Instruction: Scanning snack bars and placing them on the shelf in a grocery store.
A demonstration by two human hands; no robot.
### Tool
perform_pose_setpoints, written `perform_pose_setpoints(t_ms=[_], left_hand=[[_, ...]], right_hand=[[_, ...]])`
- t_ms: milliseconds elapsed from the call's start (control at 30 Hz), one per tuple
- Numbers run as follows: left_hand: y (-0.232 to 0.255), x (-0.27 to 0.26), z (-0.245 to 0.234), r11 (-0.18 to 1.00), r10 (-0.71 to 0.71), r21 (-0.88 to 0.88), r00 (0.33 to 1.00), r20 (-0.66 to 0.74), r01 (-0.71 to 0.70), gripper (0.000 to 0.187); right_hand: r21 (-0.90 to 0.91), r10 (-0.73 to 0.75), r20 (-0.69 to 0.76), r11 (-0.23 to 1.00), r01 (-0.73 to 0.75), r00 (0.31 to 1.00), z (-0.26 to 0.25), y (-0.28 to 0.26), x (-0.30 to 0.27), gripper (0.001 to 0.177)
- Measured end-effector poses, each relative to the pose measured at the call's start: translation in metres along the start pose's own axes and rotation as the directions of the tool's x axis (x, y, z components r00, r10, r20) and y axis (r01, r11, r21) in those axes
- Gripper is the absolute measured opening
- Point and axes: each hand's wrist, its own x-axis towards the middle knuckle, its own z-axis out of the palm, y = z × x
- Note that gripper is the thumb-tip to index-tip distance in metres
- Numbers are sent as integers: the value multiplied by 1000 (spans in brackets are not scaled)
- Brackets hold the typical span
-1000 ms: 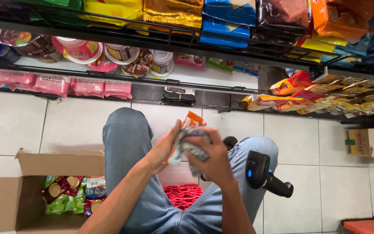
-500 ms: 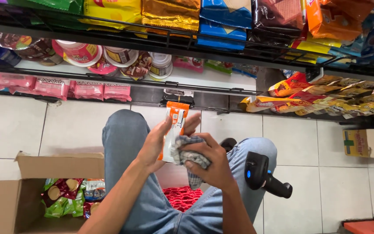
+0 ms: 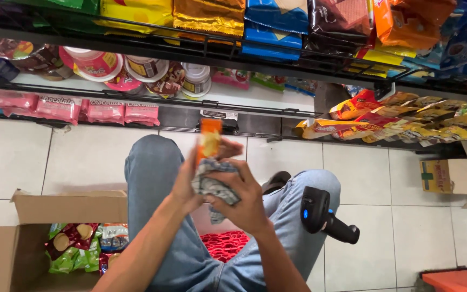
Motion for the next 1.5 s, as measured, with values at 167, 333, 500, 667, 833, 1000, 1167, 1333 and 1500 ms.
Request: perform_pose_setpoints(t_ms=[167,333,500,667,833,1000,1167,1333,1500], left_hand=[[50,-25,-22,834,235,-508,971,-29,-217,51],[85,-68,-16,679,568,-472,810,-147,-562,53],[92,-77,8,613,649,-489,748,-137,-621,45],[79,-49,18,691,571,-427,803,-171,-583,35],[57,-15,30,812,476,-169,802,-360,-558,28],[46,2,53,872,471,21,826,-308,-489,42],[29,17,40,904,412,32,850,-330,-426,51],[17,26,22,927,370,74,863,-344,-368,57],[2,28,8,908,416,111,845,-335,-403,53]], right_hand=[[39,-7,-86,999,10,996,16,-26,13,52],[77,-19,-202,996,35,979,55,-41,13,55],[-341,-151,335,901,268,930,65,-59,15,63],[-269,16,210,962,42,978,-33,-62,-13,75],[-482,140,-52,864,-148,989,-158,-48,-55,89],[-793,353,73,588,-161,933,-201,64,-138,116],[-605,645,-142,544,-581,751,-160,43,-119,74],[-378,662,-231,614,-693,713,-125,42,-115,38],[257,684,-160,725,-639,712,-62,21,-88,24]])
